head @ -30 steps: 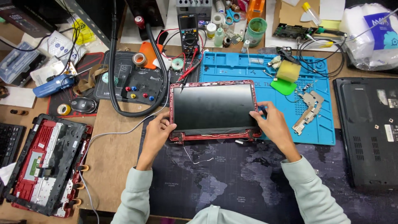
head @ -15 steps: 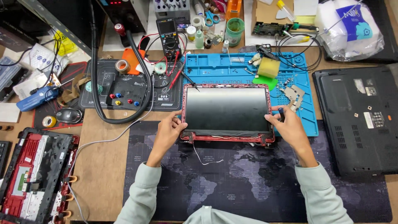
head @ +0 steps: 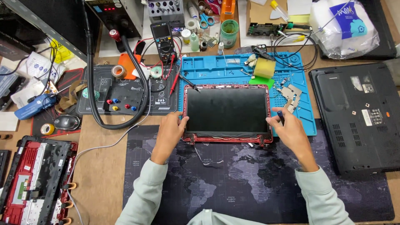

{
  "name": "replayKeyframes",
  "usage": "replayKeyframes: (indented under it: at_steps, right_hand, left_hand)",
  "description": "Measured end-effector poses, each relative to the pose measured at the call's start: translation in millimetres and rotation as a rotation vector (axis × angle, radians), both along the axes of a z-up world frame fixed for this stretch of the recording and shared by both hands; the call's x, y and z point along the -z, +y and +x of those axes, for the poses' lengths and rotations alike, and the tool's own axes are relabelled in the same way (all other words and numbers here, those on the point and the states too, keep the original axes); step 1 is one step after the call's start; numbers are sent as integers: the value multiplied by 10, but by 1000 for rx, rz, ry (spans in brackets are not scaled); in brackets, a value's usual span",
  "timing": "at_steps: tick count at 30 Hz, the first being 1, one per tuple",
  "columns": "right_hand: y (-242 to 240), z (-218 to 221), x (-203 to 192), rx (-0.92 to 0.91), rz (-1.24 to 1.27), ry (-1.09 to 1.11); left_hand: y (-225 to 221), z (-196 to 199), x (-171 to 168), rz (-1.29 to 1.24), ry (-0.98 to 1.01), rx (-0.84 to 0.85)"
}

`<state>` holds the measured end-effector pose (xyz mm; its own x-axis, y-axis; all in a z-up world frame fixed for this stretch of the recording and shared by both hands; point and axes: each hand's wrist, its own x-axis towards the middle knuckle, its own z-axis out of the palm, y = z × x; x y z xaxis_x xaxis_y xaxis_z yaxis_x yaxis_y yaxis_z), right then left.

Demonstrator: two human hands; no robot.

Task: Disassembling a laptop screen assembly using a precision screwdriver

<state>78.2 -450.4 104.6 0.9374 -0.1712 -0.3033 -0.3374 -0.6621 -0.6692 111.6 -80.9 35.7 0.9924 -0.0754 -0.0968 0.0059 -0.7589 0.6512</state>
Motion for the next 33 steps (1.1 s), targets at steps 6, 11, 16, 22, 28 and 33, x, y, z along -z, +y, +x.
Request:
replayKeyframes:
  at_steps: [6, 11, 16, 22, 28, 33]
  right_hand:
    - [93, 31, -157, -27, -62, -139]
    - [250, 41, -212, -87, -75, -190]
    - [297, 28, -309, -176, -28, -248]
    - [532, 47, -595, -236, 33, -413]
    - [745, 72, -633, -232, 128, -504]
    - [929, 120, -692, -231, 295, -553]
  left_hand:
    - [-343, 539, -92, 241, -373, 85]
    - [-433, 947, 294, 444, -564, 235]
    - [-249, 1062, 419, 506, -708, 305]
    - [225, 839, 243, 691, -771, 369]
    - [647, 686, 300, 808, -655, 401]
    - [640, 562, 232, 689, -557, 302]
